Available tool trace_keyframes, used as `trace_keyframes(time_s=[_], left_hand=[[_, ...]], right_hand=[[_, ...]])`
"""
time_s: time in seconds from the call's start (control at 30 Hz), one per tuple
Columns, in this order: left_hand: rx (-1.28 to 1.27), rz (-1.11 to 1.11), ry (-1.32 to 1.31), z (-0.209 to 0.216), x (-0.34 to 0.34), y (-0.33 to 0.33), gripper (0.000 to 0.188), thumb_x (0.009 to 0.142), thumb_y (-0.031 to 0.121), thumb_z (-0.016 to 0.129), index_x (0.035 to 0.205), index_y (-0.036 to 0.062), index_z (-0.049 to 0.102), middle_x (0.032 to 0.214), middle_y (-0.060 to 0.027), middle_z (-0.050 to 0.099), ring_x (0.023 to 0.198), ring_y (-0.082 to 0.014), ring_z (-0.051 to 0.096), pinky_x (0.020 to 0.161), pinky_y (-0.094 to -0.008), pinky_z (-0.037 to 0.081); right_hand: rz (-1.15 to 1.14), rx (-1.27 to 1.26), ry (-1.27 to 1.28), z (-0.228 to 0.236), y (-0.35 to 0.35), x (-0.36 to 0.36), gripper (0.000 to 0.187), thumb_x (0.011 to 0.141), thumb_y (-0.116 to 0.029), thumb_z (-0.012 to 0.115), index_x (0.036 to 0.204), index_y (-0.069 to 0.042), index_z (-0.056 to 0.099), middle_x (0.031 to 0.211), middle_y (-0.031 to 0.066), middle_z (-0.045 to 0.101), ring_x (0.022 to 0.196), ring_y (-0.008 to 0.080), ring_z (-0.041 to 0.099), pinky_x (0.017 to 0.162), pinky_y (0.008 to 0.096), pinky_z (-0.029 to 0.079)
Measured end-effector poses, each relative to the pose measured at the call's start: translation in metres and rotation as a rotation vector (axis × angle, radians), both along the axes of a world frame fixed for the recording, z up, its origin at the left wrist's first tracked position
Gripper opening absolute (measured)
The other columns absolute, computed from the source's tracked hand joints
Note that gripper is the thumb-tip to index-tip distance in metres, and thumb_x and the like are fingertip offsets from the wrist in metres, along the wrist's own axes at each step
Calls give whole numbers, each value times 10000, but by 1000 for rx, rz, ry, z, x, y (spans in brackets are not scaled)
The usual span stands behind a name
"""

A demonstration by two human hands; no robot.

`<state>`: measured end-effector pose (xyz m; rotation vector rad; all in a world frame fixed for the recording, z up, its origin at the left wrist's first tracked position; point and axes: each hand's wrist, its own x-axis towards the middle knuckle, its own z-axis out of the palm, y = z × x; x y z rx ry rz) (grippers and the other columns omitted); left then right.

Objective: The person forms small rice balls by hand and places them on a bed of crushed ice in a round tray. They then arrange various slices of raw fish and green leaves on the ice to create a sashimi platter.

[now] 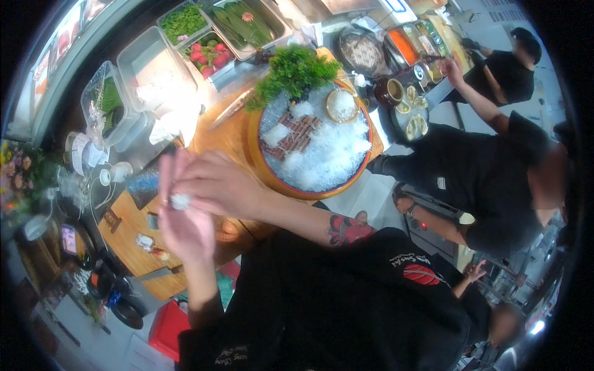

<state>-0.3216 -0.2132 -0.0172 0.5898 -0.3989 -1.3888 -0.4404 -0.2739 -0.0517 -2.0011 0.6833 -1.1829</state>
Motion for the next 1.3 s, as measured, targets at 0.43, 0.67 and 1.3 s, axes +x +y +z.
trace_keyframes(time_s=[0.43, 0.67, 1.3], left_hand=[[145, -150, -357, -63, -252, 52, 636, 1004, -91, 512, 1613, -10, 344, 1627, -165, 425, 1492, -240, 419, 1231, -363, 300], [11, -191, -1303, -49, -199, 98, 541, 952, 71, 709, 1470, 48, 552, 1473, -156, 587, 1335, -231, 576, 1084, -347, 473], [1212, -815, -1303, -211, -54, 590, 256, 842, 214, 801, 1004, 133, 620, 917, -74, 654, 827, -279, 670, 723, -392, 555]], right_hand=[[-120, 358, 211, -25, 80, -263, 436, 828, -68, 760, 1253, -63, 664, 1270, 165, 652, 1125, 353, 637, 965, 446, 521], [-160, 55, 435, -65, 69, -310, 371, 802, -98, 813, 1159, -87, 713, 1161, 95, 668, 1053, 308, 629, 905, 432, 488], [-635, 1053, 110, -130, 219, -450, 166, 896, -50, 698, 827, -67, 548, 831, 47, 598, 793, 159, 599, 736, 300, 496]])
